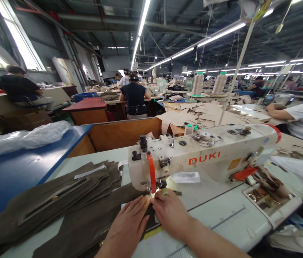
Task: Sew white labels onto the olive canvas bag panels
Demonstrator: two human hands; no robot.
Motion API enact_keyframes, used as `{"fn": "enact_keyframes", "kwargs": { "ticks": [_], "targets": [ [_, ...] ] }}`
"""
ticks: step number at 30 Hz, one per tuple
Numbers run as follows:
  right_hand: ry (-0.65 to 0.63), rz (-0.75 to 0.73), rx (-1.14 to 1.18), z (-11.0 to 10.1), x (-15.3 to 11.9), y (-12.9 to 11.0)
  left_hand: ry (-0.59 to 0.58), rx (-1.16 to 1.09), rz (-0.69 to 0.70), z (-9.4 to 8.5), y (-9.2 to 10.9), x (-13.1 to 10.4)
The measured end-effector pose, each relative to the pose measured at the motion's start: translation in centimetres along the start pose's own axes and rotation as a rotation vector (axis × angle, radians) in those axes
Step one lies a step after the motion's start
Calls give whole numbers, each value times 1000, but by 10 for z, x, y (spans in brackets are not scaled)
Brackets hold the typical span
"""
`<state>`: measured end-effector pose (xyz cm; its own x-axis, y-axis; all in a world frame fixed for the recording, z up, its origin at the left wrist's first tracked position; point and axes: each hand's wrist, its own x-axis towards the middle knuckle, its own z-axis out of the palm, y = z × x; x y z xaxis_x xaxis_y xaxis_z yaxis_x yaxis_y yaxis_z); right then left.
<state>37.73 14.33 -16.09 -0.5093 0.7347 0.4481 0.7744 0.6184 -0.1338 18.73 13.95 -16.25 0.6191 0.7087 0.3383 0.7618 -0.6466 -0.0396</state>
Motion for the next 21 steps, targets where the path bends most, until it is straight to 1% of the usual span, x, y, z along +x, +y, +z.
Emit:
{"fn": "enact_keyframes", "kwargs": {
  "ticks": [5,9,13,17,21],
  "targets": [
    [-13,3,7,-2,1,-1,13,-31,6,2,-3,-1],
    [-22,2,-6,-2,1,-1,-2,-32,7,0,-4,1],
    [-9,-14,-34,-1,2,0,-14,-41,-18,-2,-5,6],
    [-11,-12,-47,1,1,0,10,-72,-68,-2,-9,13],
    [-25,-1,-65,-1,1,0,28,-39,-50,-1,-14,19]
  ]
}}
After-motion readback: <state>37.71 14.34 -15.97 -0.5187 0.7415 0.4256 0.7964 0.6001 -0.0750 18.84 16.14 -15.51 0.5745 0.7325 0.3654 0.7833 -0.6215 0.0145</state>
